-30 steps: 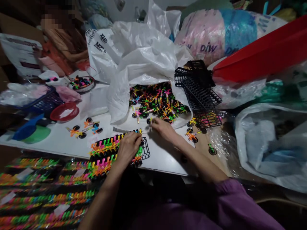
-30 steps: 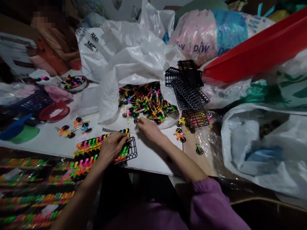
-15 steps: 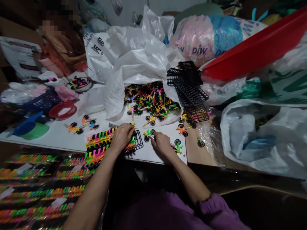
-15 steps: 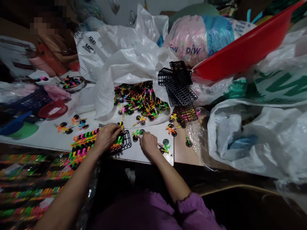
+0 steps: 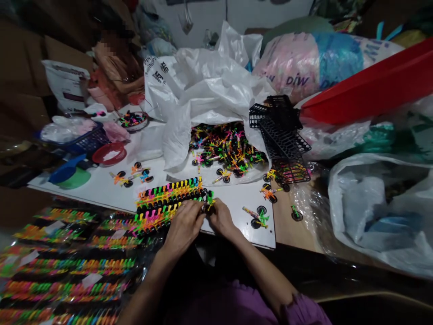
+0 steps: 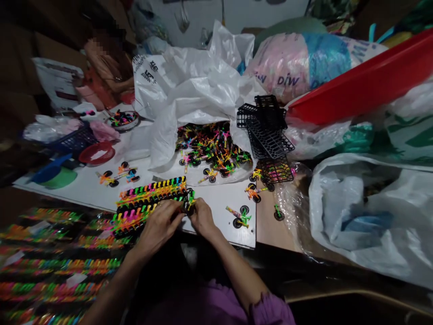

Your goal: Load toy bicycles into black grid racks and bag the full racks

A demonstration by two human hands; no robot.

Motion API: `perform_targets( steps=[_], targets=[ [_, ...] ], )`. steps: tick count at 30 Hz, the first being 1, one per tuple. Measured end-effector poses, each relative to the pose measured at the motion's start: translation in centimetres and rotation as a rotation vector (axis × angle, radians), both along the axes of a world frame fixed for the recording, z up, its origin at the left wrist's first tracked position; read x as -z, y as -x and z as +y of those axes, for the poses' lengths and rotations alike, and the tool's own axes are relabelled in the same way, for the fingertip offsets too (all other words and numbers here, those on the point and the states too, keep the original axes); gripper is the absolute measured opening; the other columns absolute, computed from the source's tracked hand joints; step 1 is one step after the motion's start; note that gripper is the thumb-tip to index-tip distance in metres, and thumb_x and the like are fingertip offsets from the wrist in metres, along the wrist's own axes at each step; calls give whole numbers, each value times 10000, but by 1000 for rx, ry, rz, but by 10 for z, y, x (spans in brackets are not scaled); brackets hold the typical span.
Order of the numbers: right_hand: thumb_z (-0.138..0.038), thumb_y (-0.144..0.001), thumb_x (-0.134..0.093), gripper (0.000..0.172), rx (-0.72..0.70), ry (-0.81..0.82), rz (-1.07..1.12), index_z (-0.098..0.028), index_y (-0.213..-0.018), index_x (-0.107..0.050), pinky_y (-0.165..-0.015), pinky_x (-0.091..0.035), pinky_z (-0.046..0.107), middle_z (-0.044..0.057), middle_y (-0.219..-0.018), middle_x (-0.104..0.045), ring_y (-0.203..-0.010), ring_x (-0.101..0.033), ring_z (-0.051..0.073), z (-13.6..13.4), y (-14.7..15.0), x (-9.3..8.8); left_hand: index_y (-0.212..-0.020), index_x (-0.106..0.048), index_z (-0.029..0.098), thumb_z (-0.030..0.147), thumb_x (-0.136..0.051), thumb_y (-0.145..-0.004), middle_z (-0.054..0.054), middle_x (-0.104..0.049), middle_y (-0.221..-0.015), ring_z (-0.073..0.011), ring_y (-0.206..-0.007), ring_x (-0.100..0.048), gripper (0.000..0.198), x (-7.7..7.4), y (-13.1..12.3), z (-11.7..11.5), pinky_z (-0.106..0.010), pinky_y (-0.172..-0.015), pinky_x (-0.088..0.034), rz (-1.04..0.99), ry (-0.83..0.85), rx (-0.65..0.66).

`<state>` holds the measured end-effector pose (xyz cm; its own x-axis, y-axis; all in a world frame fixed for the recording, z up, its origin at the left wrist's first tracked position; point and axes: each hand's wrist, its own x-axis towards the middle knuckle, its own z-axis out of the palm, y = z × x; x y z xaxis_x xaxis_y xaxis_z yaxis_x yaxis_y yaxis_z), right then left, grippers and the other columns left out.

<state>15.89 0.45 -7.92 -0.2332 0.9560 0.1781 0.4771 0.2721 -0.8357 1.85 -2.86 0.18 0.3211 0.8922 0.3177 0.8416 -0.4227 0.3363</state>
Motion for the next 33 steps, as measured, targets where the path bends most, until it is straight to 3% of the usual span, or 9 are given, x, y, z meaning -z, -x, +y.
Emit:
perform_targets(
  steps=[4, 8, 15, 18, 22, 25, 28, 30, 33],
  targets=[
    [-52, -733, -406, 194, -109, -87, -214, -171, -841, -516, -657, -387, 237, 33, -826, -499, -746, -476, 148, 0, -2, -6, -1081, -522, 165, 286, -513, -850, -62, -598, -918, -206, -882, -545, 261, 2, -1, 4, -352, -796, -457, 3, -30, 9],
    [-111, -807, -410, 176, -156, -42, -389, -164, -936, -519, -682, -397, 254, 56, -885, -509, -799, -478, 164, -2, 5, -13, -1014, -570, 163, 280, -460, -882, -63, -620, -856, -194, -824, -559, 208, 9, -4, 6, -342, -763, -464, -35, -112, -6],
    [-198, -855, -480, 127, -392, 60, -264, -173, -921, -586, -687, -398, 221, 15, -839, -562, -765, -525, 128, 21, -21, -31, -939, -606, 195, 226, -425, -896, -47, -637, -821, -179, -800, -571, 188, 16, -2, -3, -329, -759, -458, -11, -126, 22],
    [-141, -858, -456, 197, -278, -49, -415, -178, -999, -589, -739, -393, 247, 53, -962, -556, -853, -524, 148, 57, -26, -45, -967, -588, 192, 245, -461, -885, -45, -632, -838, -178, -824, -569, 160, 4, 0, -1, -322, -782, -449, -27, -160, 36],
    [-111, -858, -433, 193, -122, -191, -795, -127, -948, -603, -801, -377, 334, 137, -1040, -527, -978, -468, 227, 92, -21, -52, -1034, -569, 165, 307, -511, -859, -75, -616, -938, -213, -912, -551, 232, -18, -2, 31, -359, -834, -426, 2, -211, -77],
    [-165, -881, -437, 177, -227, -323, -845, -133, -905, -609, -818, -366, 342, 123, -1002, -540, -961, -459, 227, 78, -31, -45, -911, -606, 157, 306, -468, -875, -67, -599, -845, -206, -803, -558, 206, -17, -2, 59, -340, -745, -437, 137, -82, -81],
    [-178, -902, -422, 183, -321, -326, -790, -155, -918, -602, -792, -370, 299, 87, -951, -561, -909, -482, 187, 45, -55, -39, -826, -609, 157, 261, -406, -897, -56, -569, -784, -192, -753, -549, 238, -4, 1, 69, -318, -711, -429, 175, 19, -55],
    [-171, -920, -381, 216, -263, -237, -770, -167, -960, -593, -770, -376, 276, 81, -945, -573, -885, -504, 168, 27, -68, -39, -839, -608, 160, 255, -393, -900, -56, -562, -787, -193, -770, -546, 243, 5, 2, 68, -318, -726, -423, 146, 20, -65],
    [-258, -914, -408, 216, -28, -51, -781, -154, -988, -582, -727, -399, 281, 100, -933, -588, -856, -538, 184, 19, -69, -40, -847, -610, 164, 262, -394, -897, -55, -560, -786, -191, -770, -548, 242, 9, 3, 65, -317, -735, -424, 123, 25, -61]
  ],
)
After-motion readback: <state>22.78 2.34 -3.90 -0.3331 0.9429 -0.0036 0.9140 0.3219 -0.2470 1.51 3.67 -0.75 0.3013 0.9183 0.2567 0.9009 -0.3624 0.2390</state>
